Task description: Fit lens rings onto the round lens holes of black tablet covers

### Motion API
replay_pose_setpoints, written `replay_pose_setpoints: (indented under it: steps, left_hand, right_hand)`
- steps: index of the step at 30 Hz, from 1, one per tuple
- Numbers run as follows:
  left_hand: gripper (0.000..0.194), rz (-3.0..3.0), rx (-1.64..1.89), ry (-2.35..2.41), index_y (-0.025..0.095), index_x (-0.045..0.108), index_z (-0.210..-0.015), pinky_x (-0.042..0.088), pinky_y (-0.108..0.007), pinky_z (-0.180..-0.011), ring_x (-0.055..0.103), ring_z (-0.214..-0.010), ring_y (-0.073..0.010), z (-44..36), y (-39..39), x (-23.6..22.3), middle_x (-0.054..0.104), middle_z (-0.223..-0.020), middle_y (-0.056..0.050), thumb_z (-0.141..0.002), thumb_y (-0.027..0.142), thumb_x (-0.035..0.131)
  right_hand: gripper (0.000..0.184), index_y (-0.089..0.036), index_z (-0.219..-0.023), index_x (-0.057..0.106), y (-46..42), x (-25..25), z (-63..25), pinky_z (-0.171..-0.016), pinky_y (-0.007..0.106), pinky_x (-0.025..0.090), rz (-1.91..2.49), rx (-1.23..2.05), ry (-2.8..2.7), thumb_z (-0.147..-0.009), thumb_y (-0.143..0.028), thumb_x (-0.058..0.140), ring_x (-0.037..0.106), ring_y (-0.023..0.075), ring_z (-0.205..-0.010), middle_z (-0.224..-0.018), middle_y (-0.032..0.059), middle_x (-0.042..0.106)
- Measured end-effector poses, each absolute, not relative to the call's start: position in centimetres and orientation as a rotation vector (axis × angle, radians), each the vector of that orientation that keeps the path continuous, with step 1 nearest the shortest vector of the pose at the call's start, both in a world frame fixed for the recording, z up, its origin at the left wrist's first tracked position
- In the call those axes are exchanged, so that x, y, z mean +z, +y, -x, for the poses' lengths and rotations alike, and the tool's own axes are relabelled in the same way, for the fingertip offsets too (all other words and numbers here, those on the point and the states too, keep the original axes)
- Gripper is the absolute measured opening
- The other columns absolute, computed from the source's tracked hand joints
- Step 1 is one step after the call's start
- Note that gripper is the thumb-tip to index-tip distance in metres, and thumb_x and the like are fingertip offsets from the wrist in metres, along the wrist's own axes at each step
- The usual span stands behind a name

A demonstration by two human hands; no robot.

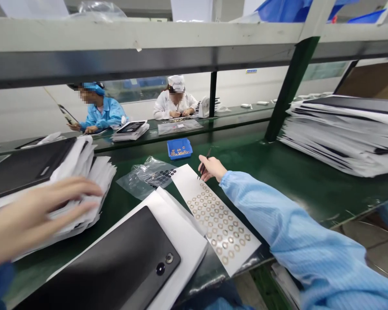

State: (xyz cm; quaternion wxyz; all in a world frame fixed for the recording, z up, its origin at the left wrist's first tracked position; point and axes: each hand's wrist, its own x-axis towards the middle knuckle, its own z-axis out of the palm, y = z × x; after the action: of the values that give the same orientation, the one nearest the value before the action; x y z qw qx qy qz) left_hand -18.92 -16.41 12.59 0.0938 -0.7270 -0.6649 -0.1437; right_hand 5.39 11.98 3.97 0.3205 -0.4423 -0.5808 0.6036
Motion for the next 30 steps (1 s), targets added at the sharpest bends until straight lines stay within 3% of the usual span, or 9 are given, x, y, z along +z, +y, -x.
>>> replay_pose_setpoints:
  steps: [5,12,18,25,30]
  left_hand:
    - [0.019,2.753,-0.162,-1.594,0.015,0.061,-0.098,0.045,-0.033,-0.090,0.056,-0.101,-0.0210,11.5,-7.3,8.5,0.062,-0.105,-0.008,-0.094,0.022,0.043]
    - [0.027,2.820,-0.051,-1.596,0.014,0.056,-0.118,0.046,-0.044,-0.094,0.057,-0.108,-0.0234,9.3,2.4,2.5,0.057,-0.122,-0.010,-0.092,0.022,0.056]
    - [0.031,2.796,-0.034,-1.648,0.018,0.053,-0.124,0.044,-0.048,-0.093,0.051,-0.114,-0.0267,9.2,3.0,0.4,0.051,-0.129,-0.009,-0.094,0.026,0.052]
    - [0.032,2.778,-0.012,-1.663,0.022,0.056,-0.124,0.042,-0.044,-0.087,0.051,-0.105,-0.0294,8.9,3.1,0.6,0.052,-0.128,-0.009,-0.094,0.025,0.045]
    - [0.032,2.769,-0.018,-1.658,0.022,0.058,-0.121,0.042,-0.044,-0.084,0.053,-0.099,-0.0302,8.7,3.0,0.5,0.055,-0.124,-0.011,-0.093,0.026,0.043]
  right_hand:
    - [0.028,-0.015,-0.061,0.051,11.1,1.5,-7.5,-0.040,0.021,0.057,1.134,1.501,-1.507,-0.074,-0.017,0.076,0.064,0.0157,-0.041,-0.047,0.0008,0.057]
    - [0.026,-0.020,-0.069,0.047,10.7,-1.3,-7.9,-0.047,0.020,0.058,1.141,1.305,-1.487,-0.078,-0.014,0.071,0.065,0.0121,-0.046,-0.053,-0.0038,0.057]
    - [0.027,-0.022,-0.070,0.048,11.2,-2.3,-8.1,-0.050,0.025,0.057,1.162,1.247,-1.496,-0.075,-0.015,0.073,0.064,0.0144,-0.046,-0.051,-0.0038,0.059]
    - [0.027,-0.023,-0.067,0.047,10.9,-1.6,-7.5,-0.048,0.025,0.055,1.150,1.268,-1.477,-0.077,-0.015,0.070,0.062,0.0142,-0.044,-0.046,-0.0030,0.058]
    - [0.028,-0.019,-0.069,0.048,7.6,1.9,-8.2,-0.054,0.024,0.057,1.036,1.355,-1.461,-0.077,-0.030,0.073,0.064,0.0120,-0.049,-0.053,-0.0036,0.060]
